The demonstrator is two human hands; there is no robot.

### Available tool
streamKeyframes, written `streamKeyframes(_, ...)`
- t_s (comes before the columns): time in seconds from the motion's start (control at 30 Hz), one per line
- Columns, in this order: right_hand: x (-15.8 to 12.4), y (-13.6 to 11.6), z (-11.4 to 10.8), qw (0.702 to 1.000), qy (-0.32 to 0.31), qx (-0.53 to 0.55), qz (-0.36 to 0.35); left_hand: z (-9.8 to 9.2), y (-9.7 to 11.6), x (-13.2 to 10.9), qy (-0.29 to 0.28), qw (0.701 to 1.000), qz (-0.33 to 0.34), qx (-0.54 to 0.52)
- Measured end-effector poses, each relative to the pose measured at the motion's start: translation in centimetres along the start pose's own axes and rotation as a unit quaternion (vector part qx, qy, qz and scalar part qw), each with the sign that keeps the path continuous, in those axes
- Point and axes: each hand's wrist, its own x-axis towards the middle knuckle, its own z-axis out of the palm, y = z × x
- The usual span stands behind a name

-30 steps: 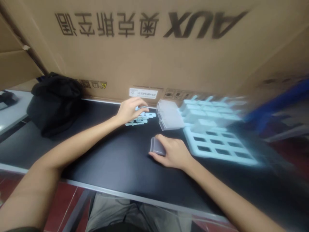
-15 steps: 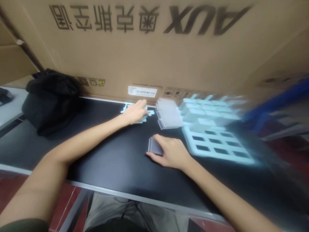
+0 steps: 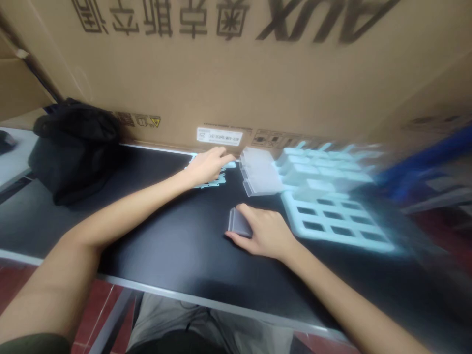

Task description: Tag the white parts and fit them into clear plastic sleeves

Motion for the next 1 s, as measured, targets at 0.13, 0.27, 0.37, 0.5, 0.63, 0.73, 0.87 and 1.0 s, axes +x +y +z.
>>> streamKeyframes(0.13,0.0,0.0,-0.2,1.000,0.002,0.006,-0.002,1.3,0.2,-0.1,-0.024,1.000,-0.004,-0.002)
streamKeyframes(0.27,0.0,0.0,-0.3,1.000,-0.004,0.005,-0.001,1.7,0.2,0.0,-0.016,0.999,-0.029,0.009)
streamKeyframes(0.37,0.0,0.0,-0.3,1.000,-0.003,0.005,-0.001,1.4,0.1,0.1,-0.004,0.999,-0.031,0.019)
streamKeyframes(0.5,-0.1,0.0,-0.1,1.000,0.002,0.005,-0.002,1.1,0.0,0.0,0.005,0.999,-0.018,0.032)
streamKeyframes(0.63,-0.1,0.0,-0.1,1.000,0.009,0.002,-0.003,1.0,0.1,-0.3,-0.027,0.997,-0.020,0.067)
streamKeyframes(0.73,-0.1,0.0,-0.1,1.000,0.010,0.004,-0.004,0.8,0.2,-0.3,-0.037,0.996,-0.015,0.083)
streamKeyframes(0.87,-0.2,0.0,0.0,1.000,0.018,0.007,-0.001,0.0,0.7,-0.2,0.011,0.998,0.007,0.062)
streamKeyframes(1.0,-0.4,0.7,0.3,0.998,0.052,0.022,0.009,-1.1,2.6,-0.5,0.026,0.986,0.148,-0.075)
